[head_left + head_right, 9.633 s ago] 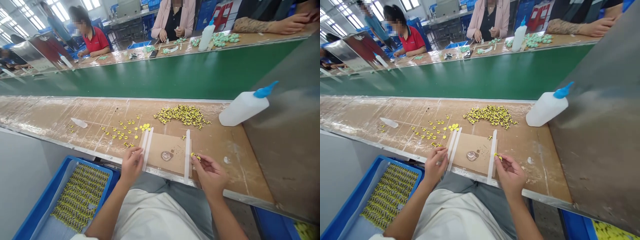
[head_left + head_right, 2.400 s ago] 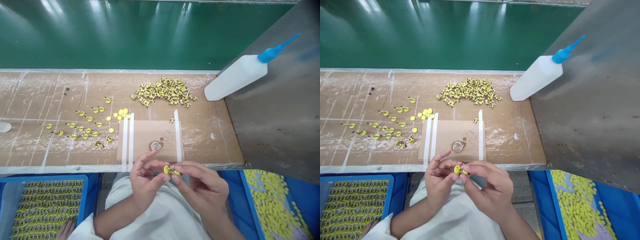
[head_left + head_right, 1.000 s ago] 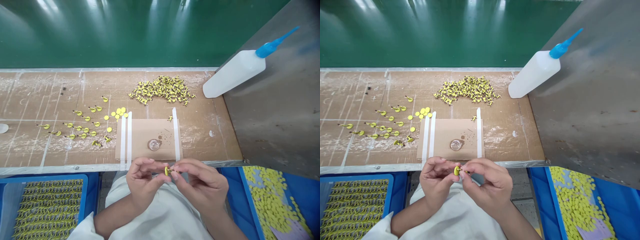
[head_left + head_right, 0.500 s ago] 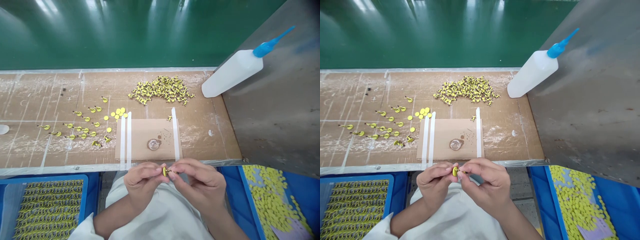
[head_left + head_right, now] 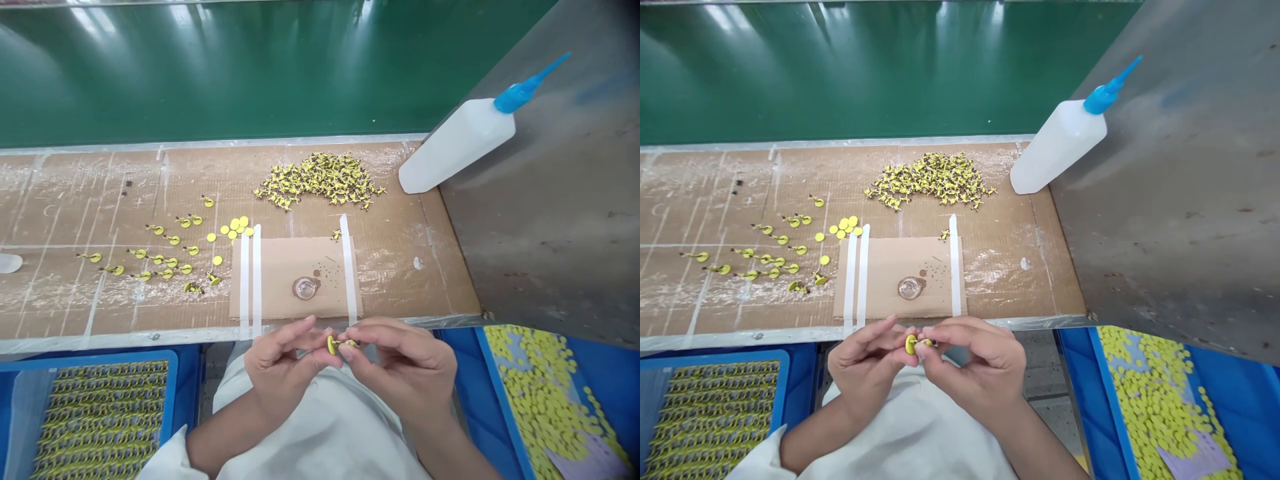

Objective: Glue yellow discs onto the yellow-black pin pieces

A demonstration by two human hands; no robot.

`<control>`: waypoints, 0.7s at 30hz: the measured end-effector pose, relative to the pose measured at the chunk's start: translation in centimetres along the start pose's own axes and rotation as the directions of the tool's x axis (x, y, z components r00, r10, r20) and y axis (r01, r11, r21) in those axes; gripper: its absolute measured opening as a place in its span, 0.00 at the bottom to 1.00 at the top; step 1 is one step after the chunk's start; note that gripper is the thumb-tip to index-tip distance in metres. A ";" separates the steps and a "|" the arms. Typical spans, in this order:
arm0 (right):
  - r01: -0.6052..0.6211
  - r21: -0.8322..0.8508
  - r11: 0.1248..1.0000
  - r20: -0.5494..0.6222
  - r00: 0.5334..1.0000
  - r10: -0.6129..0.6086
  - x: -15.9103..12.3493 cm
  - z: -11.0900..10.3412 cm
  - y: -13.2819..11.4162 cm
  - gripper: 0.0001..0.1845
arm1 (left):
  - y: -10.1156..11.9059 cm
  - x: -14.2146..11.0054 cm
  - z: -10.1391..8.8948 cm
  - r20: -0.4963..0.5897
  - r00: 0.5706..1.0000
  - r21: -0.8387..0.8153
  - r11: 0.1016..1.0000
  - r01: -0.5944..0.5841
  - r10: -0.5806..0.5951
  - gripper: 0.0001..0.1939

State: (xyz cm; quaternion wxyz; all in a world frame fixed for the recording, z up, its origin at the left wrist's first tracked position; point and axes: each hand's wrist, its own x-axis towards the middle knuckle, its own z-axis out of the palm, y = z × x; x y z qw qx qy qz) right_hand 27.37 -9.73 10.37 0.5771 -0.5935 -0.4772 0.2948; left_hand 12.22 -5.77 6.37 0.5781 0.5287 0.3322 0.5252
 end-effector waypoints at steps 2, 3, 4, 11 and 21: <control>-0.041 -0.007 0.999 -0.011 0.999 0.041 -0.1 0.0 -0.1 0.13 | 0.1 0.0 0.0 -0.001 1.000 0.001 1.000 0.022 -0.022 0.28; -0.080 -0.005 0.997 -0.021 0.997 0.080 -0.2 -0.1 -0.1 0.11 | 0.1 -0.1 0.0 -0.005 0.999 -0.002 0.999 0.036 -0.036 0.28; -0.131 0.008 0.991 -0.025 0.991 0.131 -0.3 -0.1 -0.2 0.10 | 0.2 0.0 0.0 -0.008 0.999 -0.008 0.999 0.049 -0.049 0.28; -0.573 0.237 0.784 0.160 0.819 0.551 0.7 -1.0 -0.9 0.18 | 0.9 1.0 0.4 0.045 0.984 -0.101 0.979 0.177 -0.174 0.26; -0.713 0.328 0.620 0.466 0.693 0.550 1.7 -2.2 -0.1 0.24 | -0.3 2.1 0.8 0.137 0.990 -0.238 0.971 -0.006 0.039 0.31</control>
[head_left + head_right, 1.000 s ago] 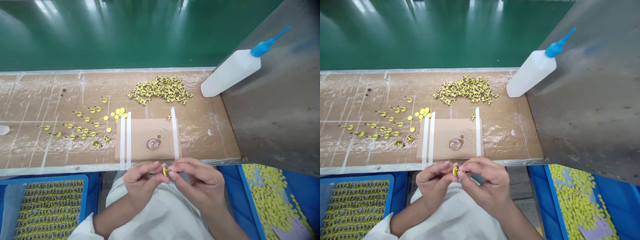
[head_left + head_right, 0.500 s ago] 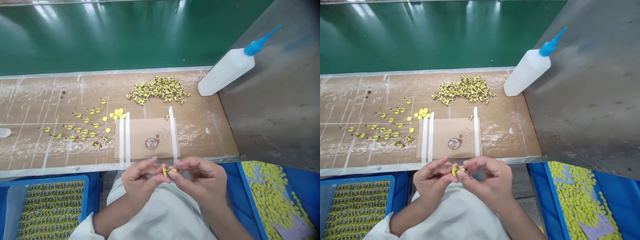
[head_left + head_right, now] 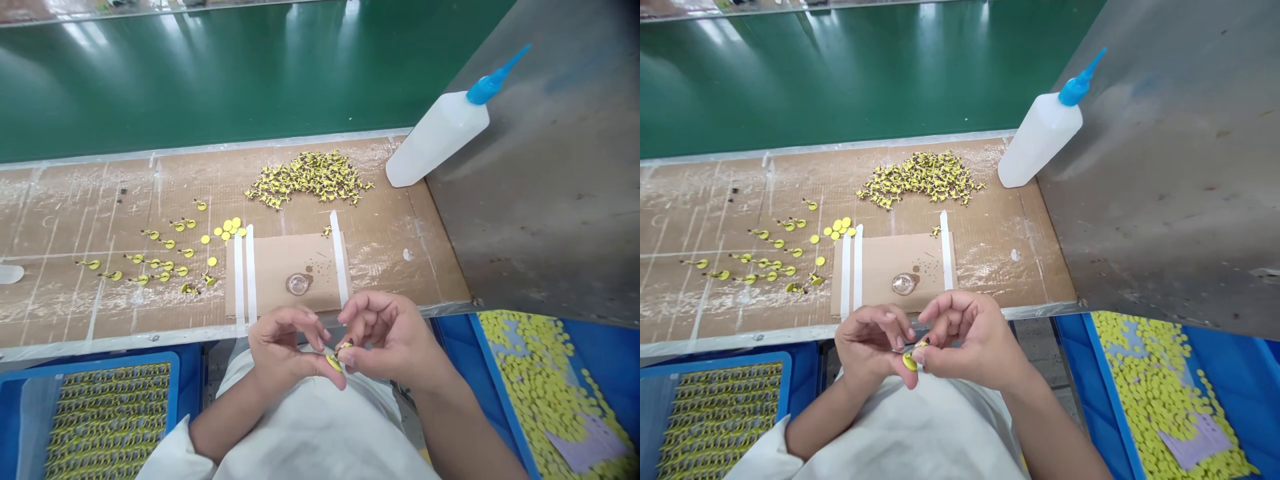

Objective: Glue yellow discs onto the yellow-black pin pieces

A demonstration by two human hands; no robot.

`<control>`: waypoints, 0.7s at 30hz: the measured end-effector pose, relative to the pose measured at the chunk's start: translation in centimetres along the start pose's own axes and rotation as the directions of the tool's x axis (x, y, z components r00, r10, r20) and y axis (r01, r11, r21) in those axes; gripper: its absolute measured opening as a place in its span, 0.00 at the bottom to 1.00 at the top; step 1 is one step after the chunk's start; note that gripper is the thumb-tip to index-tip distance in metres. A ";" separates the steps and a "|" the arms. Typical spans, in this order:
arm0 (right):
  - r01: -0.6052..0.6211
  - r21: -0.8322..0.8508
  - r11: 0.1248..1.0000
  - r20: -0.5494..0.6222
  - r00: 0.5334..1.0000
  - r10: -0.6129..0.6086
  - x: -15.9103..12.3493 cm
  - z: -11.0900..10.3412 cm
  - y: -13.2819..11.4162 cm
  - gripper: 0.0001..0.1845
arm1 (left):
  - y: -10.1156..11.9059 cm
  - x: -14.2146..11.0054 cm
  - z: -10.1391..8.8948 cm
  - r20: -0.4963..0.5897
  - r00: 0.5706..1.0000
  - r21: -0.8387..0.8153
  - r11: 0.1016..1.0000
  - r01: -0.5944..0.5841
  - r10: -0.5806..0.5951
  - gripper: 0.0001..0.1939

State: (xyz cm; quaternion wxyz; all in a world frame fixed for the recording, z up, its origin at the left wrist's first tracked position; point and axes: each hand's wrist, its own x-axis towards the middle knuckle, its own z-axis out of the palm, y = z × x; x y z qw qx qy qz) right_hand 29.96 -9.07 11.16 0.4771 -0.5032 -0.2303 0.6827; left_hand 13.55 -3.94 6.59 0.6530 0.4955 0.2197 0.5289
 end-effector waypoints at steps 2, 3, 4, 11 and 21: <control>-0.019 0.000 1.000 0.037 0.999 0.019 -0.1 -0.1 -0.2 0.24 | -0.1 0.2 -0.2 0.075 0.994 0.012 0.997 -0.077 0.075 0.33; -0.028 -0.001 1.000 0.052 0.998 0.028 -0.1 -0.2 -0.3 0.24 | -0.2 0.3 -0.3 0.110 0.988 0.023 0.993 -0.113 0.110 0.34; -0.038 -0.004 0.999 0.064 0.997 0.038 -0.1 -0.2 -0.4 0.23 | -0.2 0.4 -0.5 0.142 0.980 0.033 0.989 -0.145 0.139 0.35; -0.074 -0.019 0.997 0.072 0.995 0.075 -0.1 0.0 -1.1 0.24 | 0.0 0.6 -0.8 0.246 0.942 0.070 0.966 -0.251 0.227 0.37; -0.047 -0.084 0.995 0.064 0.997 0.052 -0.3 0.3 -1.6 0.27 | 0.6 1.1 -0.4 0.338 0.902 0.133 0.935 -0.328 0.268 0.39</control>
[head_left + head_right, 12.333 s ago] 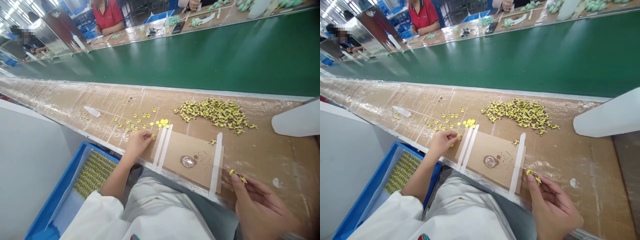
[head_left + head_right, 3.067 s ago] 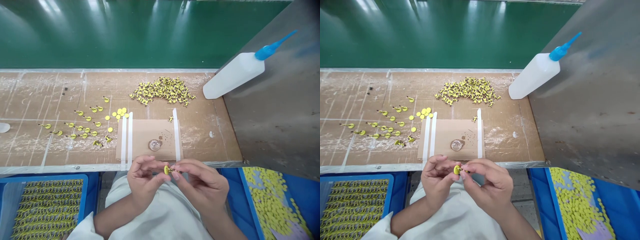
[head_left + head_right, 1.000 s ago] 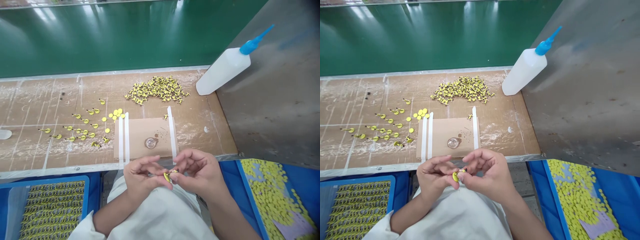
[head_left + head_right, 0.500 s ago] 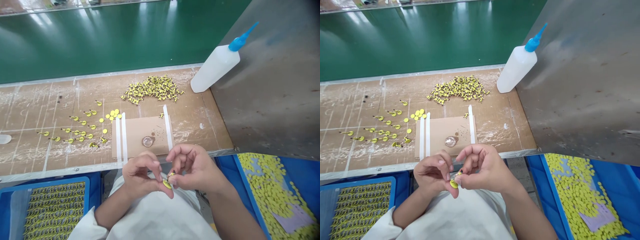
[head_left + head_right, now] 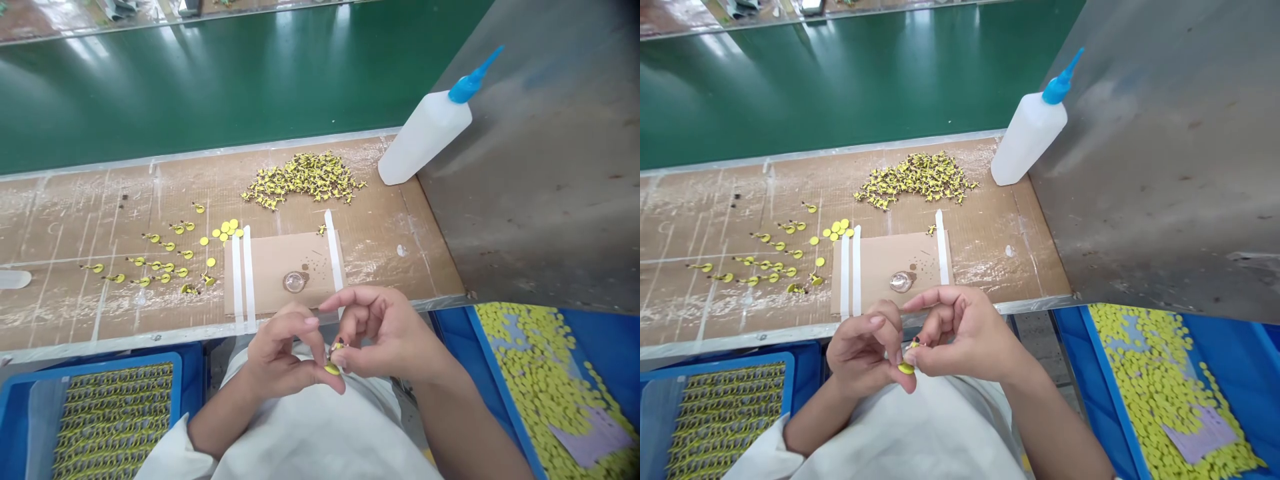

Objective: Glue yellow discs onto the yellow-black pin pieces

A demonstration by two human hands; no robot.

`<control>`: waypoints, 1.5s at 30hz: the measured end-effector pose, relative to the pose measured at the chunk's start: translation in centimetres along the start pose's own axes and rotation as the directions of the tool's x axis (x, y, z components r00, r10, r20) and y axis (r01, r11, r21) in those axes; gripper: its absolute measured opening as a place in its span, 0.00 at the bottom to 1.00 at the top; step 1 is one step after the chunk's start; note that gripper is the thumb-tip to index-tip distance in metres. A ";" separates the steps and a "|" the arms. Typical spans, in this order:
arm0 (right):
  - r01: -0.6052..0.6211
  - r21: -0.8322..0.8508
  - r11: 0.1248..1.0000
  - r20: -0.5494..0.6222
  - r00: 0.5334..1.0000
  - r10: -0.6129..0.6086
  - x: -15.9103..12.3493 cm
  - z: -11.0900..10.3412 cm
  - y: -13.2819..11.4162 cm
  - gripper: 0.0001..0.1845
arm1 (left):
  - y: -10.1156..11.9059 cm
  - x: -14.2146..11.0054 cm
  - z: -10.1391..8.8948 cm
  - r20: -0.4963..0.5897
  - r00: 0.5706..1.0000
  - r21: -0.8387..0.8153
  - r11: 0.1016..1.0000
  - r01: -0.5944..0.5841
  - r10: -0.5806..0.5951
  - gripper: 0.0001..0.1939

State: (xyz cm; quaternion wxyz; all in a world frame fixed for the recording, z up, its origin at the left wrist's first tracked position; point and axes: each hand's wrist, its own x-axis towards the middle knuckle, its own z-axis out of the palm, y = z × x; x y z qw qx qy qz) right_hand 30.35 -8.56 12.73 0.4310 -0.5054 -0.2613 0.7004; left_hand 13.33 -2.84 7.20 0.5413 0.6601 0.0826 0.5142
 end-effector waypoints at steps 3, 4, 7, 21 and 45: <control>0.015 -0.011 1.000 -0.001 1.000 -0.015 0.1 0.1 0.1 0.29 | 0.1 -0.1 0.0 0.000 1.000 0.001 1.000 0.000 0.000 0.40; 0.024 -0.004 1.000 -0.002 1.000 -0.024 0.1 0.2 0.2 0.29 | 0.1 -0.1 0.0 -0.006 1.000 -0.001 1.000 0.001 -0.001 0.41; 0.040 0.022 0.999 -0.016 0.999 -0.040 0.2 0.4 0.9 0.28 | 0.1 -0.3 0.0 -0.028 1.000 -0.013 1.000 0.009 -0.009 0.42; 0.066 0.074 0.995 -0.091 0.994 -0.059 0.7 -0.1 2.9 0.30 | -0.3 -1.3 0.0 -0.138 0.988 0.087 0.993 0.085 -0.072 0.49; 0.089 -0.059 0.994 -0.087 0.992 -0.094 -0.2 0.3 2.0 0.29 | 0.5 -1.3 -1.1 0.057 0.998 0.180 0.983 -0.026 0.016 0.50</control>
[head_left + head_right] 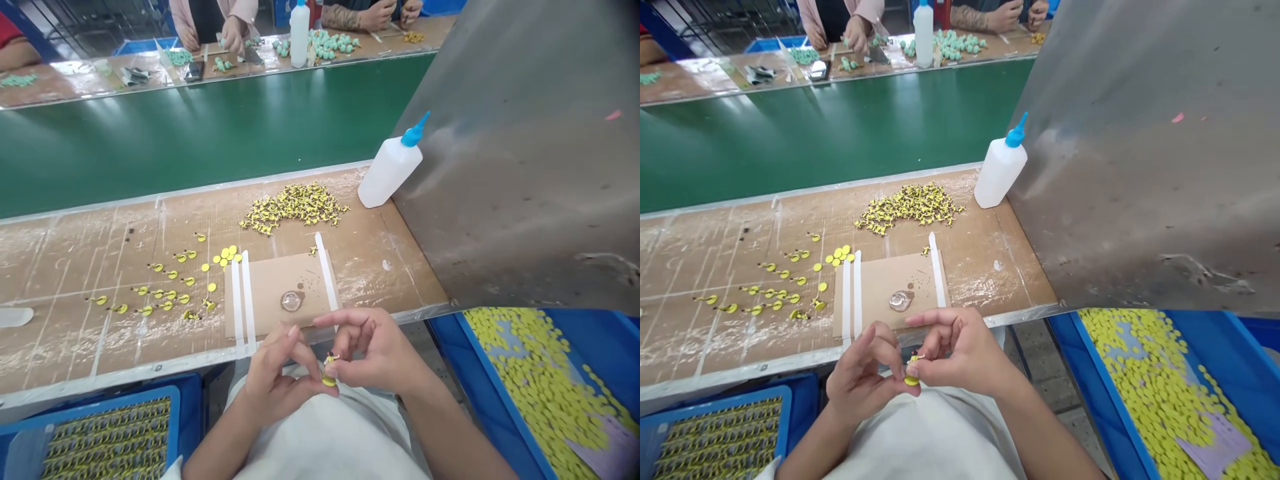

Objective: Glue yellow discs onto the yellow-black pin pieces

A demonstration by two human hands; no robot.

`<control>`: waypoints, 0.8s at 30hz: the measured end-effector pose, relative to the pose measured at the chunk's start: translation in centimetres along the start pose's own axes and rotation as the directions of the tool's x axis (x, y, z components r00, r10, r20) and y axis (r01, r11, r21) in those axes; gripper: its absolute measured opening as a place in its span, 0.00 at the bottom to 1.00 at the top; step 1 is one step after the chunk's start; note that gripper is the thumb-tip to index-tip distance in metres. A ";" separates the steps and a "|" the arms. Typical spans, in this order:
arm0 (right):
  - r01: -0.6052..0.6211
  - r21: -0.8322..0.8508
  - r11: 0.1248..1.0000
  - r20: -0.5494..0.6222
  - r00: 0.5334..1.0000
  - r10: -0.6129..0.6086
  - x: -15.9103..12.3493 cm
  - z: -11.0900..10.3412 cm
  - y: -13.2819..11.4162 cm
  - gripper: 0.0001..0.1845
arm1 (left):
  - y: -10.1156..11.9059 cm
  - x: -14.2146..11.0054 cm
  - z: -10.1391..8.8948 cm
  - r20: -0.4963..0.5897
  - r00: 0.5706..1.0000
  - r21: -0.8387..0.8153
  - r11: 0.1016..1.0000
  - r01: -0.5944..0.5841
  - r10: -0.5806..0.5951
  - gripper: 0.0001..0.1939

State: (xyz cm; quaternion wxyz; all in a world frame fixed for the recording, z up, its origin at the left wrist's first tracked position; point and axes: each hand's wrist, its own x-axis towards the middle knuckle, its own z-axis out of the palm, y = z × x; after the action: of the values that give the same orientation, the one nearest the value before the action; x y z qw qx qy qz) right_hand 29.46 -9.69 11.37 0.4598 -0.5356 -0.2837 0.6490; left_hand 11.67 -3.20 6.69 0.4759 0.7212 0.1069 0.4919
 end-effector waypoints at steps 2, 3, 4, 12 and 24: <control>0.009 -0.014 1.000 0.006 1.000 -0.009 -0.1 0.0 0.0 0.29 | 0.2 0.3 0.1 0.014 1.000 0.007 1.000 -0.013 0.013 0.50; 0.015 -0.021 1.000 0.010 1.000 -0.015 -0.1 0.0 0.0 0.29 | 0.2 0.4 0.1 0.020 1.000 0.015 1.000 -0.018 0.017 0.50; 0.020 -0.028 0.999 0.014 1.000 -0.020 -0.1 0.1 0.0 0.29 | 0.3 0.4 0.1 0.024 0.999 0.025 0.999 -0.021 0.021 0.50; 0.040 -0.060 0.997 0.018 0.999 -0.039 -0.2 0.1 -0.1 0.28 | 0.5 0.6 0.1 0.020 1.000 0.063 0.998 -0.022 0.020 0.51; 0.015 -0.048 0.999 0.017 1.000 -0.014 -0.3 0.2 -0.2 0.27 | 0.4 0.2 0.3 0.018 1.000 0.048 0.999 0.020 -0.020 0.51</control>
State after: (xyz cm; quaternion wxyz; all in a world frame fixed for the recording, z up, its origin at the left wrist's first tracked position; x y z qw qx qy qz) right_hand 29.37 -9.80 11.73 0.4492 -0.5389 -0.3069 0.6431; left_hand 11.90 -3.45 7.09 0.4644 0.7357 0.1215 0.4779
